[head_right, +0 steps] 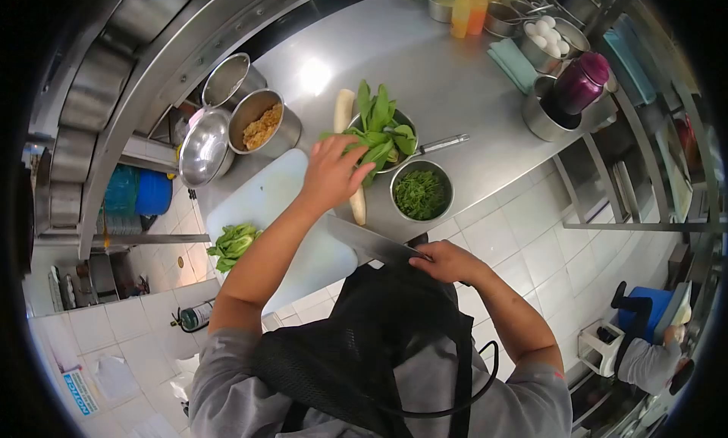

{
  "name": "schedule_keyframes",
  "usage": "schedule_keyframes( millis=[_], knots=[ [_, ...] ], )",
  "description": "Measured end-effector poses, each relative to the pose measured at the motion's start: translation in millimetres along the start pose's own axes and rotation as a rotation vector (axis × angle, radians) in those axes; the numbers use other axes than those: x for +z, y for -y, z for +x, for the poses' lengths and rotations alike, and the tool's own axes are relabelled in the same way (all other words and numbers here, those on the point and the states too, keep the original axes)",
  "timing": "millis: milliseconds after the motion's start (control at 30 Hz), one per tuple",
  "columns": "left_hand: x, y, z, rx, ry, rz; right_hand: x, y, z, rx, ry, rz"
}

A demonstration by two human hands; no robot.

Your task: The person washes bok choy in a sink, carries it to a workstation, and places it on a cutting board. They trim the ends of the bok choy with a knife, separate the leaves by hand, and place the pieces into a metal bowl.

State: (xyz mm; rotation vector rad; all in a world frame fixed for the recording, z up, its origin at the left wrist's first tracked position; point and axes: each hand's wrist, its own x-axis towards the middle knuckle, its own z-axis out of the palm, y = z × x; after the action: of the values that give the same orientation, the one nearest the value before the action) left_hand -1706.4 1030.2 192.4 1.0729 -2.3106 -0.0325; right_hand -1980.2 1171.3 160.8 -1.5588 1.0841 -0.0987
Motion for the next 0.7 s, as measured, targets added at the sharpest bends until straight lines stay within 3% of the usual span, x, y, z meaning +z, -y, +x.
schedule_keyframes(
  millis=[100, 167, 233, 367, 433, 500, 567, 633, 700],
  knots=[
    [30.5, 7.3, 29.4, 0.025, 0.083, 0.098, -0.9, -4.0, 1.9, -0.044, -0.007, -0.002],
    [43.9, 18.0, 41.4, 0.009, 0.454, 0.237, -0.2, -8.7, 2.6, -0.095, -0.012, 0.012],
    [51.9, 24.6, 51.1, -0.006, 0.498, 0.202, -2.5, -8.9, 2.9, -0.107, -0.010, -0.021],
    [48.2, 47.0, 65.4, -0.122, 0.421, -0.075, -5.5, -11.7, 3.3, -0.176, 0.005, -0.074],
    [31.5, 50.1, 78.1, -0.340, 0.415, -0.343, -7.7, -10.1, 2.9, -0.182, 0.001, -0.061],
    [18.1, 41.5, 87.1, -0.292, 0.347, -0.268, -7.6, -10.6, 3.6, -0.191, 0.007, -0.054],
    [13.4, 28.2, 89.0, 0.068, -0.042, 0.321, -5.5, -13.7, 7.0, -0.185, 0.007, -0.066],
    [17.4, 21.0, 76.5, 0.150, 0.061, 0.344, -6.1, -10.9, 8.4, -0.191, 0.000, -0.060],
    [23.5, 12.1, 63.1, 0.226, 0.566, 0.130, -3.5, -11.1, 8.1, -0.188, -0.008, -0.049]
  ],
)
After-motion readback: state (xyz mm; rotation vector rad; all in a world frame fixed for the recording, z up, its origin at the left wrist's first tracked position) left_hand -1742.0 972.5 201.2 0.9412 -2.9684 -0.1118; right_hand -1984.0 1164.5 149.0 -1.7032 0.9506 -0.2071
